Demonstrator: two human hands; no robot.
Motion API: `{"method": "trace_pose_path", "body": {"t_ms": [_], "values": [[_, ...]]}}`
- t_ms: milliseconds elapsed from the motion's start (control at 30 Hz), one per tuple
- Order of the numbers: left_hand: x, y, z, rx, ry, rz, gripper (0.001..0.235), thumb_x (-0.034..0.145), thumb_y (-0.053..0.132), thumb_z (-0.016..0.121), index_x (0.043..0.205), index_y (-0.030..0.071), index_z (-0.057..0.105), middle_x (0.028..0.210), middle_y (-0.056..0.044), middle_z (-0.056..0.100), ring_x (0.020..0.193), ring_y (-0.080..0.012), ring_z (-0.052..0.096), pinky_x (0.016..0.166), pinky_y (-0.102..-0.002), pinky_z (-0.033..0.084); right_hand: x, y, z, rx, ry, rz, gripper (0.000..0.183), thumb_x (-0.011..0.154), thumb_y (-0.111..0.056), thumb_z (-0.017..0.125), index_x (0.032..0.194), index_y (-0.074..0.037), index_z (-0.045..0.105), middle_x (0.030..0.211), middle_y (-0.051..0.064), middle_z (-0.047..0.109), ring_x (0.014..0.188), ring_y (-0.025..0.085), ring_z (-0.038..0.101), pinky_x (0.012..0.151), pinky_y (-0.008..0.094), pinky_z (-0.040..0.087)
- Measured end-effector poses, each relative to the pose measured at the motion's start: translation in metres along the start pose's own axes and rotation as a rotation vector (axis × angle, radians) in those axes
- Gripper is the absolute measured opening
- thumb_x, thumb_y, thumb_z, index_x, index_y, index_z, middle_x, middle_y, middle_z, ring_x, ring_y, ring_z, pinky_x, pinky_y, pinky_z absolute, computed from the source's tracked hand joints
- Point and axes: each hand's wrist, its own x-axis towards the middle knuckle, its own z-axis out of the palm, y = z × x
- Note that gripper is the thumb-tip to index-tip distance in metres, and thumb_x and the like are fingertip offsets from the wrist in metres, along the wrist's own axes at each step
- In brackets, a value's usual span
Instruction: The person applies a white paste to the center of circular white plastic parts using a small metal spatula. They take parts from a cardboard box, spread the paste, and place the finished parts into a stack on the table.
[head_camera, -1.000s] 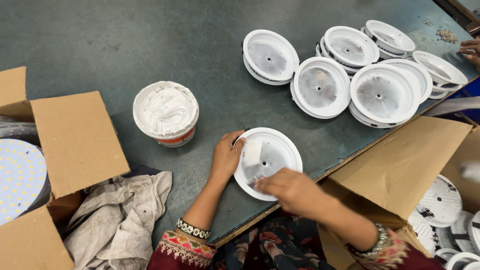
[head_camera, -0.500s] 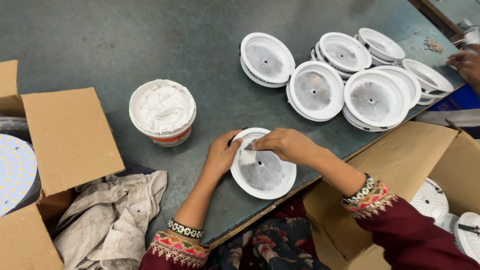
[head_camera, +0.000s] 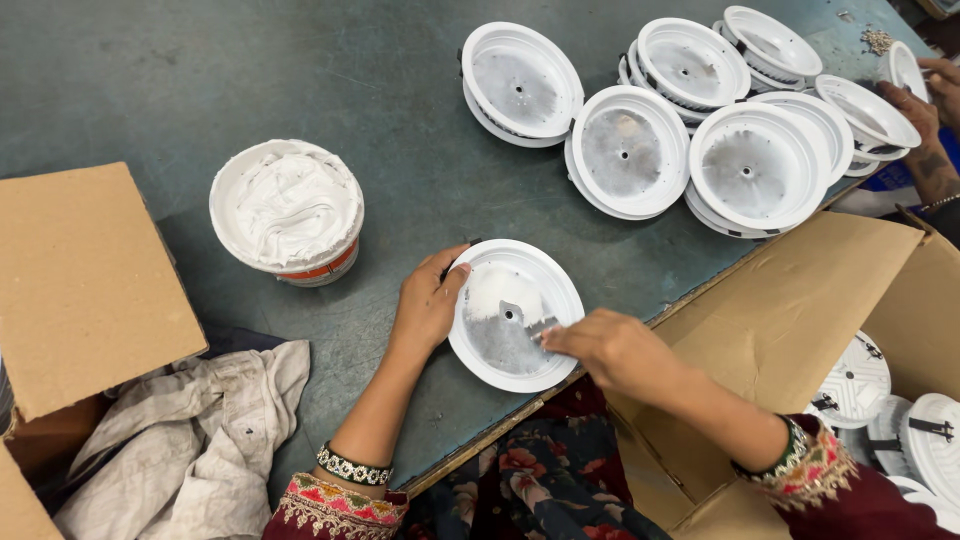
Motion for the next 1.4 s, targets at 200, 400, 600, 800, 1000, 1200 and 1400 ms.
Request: {"method": "trace_pose_path", "body": {"t_ms": [200,400,600,800,1000,1200,1400], "values": [[0.002,-0.005,-0.001,-0.034,-0.006,0.022,0.037,0.094,0.022,0.061,0.126,0.006,0.07,0.119,-0.016,0.074,0.107,-0.0269,0.072,0.092,-0.034,0.053,0.018,-0.004,-0.027,-0.039,0.099,-0.018,0.031,0.086,-0.005,0.068,0.114,-0.013,0.078,0.102,0.006,0.078,0.086,0.027,0.071,0.08,0.039,0.056],[0.002,-0.002,-0.002,-0.079,-0.028,-0.053,0.037,0.093,0.021,0.06,0.125,0.006,0.07,0.112,-0.016,0.077,0.1,-0.026,0.075,0.088,-0.034,0.055,0.092,0.007,-0.02,-0.018,0.078,-0.102,0.023,0.087,-0.01,0.071,0.109,-0.012,0.078,0.103,0.007,0.078,0.09,0.029,0.071,0.081,0.041,0.055],[-0.003,0.006,0.0,-0.072,0.028,-0.004,0.035,0.094,0.021,0.062,0.123,0.005,0.07,0.113,-0.018,0.076,0.103,-0.0285,0.075,0.09,-0.035,0.054,0.099,0.0,-0.001,-0.049,0.085,0.076,0.022,0.088,-0.011,0.07,0.108,-0.009,0.078,0.099,0.013,0.077,0.086,0.033,0.072,0.078,0.043,0.056],[-0.006,0.014,-0.002,-0.074,0.055,-0.043,0.035,0.093,0.02,0.061,0.122,0.005,0.07,0.114,-0.018,0.076,0.105,-0.0298,0.074,0.091,-0.036,0.054,0.076,-0.042,0.027,-0.079,0.176,0.091,0.032,0.083,0.002,0.06,0.11,-0.005,0.076,0.101,0.014,0.077,0.084,0.032,0.073,0.079,0.042,0.058],[-0.006,0.01,-0.001,-0.096,0.074,-0.016,0.034,0.092,0.017,0.06,0.122,0.004,0.07,0.114,-0.019,0.076,0.105,-0.03,0.074,0.092,-0.036,0.054,0.038,-0.085,0.021,-0.082,0.159,-0.03,0.04,0.075,0.004,0.064,0.114,-0.004,0.072,0.103,0.013,0.076,0.09,0.032,0.072,0.082,0.042,0.057],[0.004,-0.018,0.003,-0.086,0.057,0.042,0.033,0.094,0.016,0.06,0.123,0.003,0.068,0.116,-0.019,0.075,0.108,-0.0307,0.073,0.093,-0.038,0.054,0.024,-0.052,-0.016,0.135,0.386,0.128,0.034,0.086,0.006,0.065,0.116,-0.004,0.075,0.106,0.01,0.078,0.091,0.021,0.076,0.082,0.034,0.06],[-0.016,-0.009,0.004,-0.17,0.181,0.07,0.046,0.095,0.006,0.054,0.139,0.003,0.04,0.126,-0.02,0.057,0.102,-0.0334,0.07,0.075,-0.042,0.057,0.005,0.006,0.002,1.378,0.904,0.522,0.016,0.095,-0.003,0.067,0.11,0.0,0.073,0.105,0.012,0.077,0.095,0.021,0.072,0.086,0.038,0.059]]}}
